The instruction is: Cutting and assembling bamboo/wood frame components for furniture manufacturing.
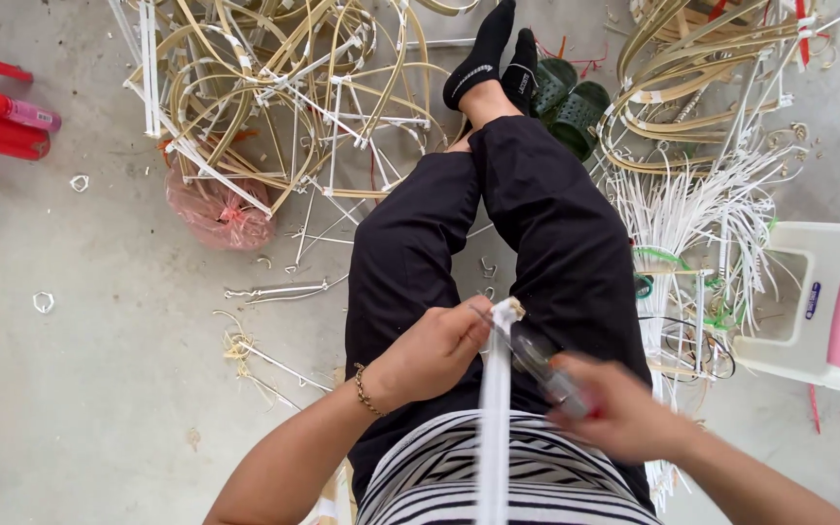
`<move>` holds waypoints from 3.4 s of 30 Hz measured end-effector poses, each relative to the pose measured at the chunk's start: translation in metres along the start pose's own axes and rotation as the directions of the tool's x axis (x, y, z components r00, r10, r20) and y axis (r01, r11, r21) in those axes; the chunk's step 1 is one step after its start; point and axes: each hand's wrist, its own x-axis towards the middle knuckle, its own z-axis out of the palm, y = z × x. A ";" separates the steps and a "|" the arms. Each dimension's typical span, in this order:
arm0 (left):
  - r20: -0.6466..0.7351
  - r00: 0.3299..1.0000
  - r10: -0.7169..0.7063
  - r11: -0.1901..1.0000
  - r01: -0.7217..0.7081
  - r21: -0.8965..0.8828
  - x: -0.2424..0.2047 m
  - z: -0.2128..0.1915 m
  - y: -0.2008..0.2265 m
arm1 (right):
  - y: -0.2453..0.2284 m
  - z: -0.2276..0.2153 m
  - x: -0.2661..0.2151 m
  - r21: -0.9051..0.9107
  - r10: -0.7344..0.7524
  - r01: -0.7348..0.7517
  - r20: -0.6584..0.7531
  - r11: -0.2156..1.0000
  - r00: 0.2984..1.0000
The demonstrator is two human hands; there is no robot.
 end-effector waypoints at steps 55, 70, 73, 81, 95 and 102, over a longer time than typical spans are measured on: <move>0.089 0.985 -0.146 0.901 0.170 -0.399 0.040 0.012 -0.062 | 0.101 -0.057 0.031 -0.038 0.082 -0.098 -0.305 0.994 0.949; -0.113 0.767 -0.632 0.621 0.414 -0.665 0.108 -0.055 -0.137 | 0.262 -0.143 0.081 -0.618 -0.329 -0.298 -0.696 0.728 0.639; -0.069 0.738 -0.671 0.621 0.509 -0.596 0.111 -0.057 -0.133 | 0.030 -0.085 0.054 -0.867 -0.704 -0.035 -0.427 0.498 0.567; -0.033 0.861 -0.508 0.832 0.480 -0.278 0.088 -0.080 -0.091 | -0.088 -0.041 0.062 -0.776 -0.759 0.549 0.145 0.311 0.635; -0.208 0.889 0.408 0.913 -0.400 0.082 0.030 -0.056 0.033 | -0.076 -0.038 0.084 -0.241 -0.075 -0.004 -0.321 0.971 0.944; -0.326 0.904 0.277 0.948 -0.313 -0.063 0.046 -0.023 0.004 | -0.092 -0.024 0.080 -0.386 -0.560 0.454 -0.228 0.803 0.797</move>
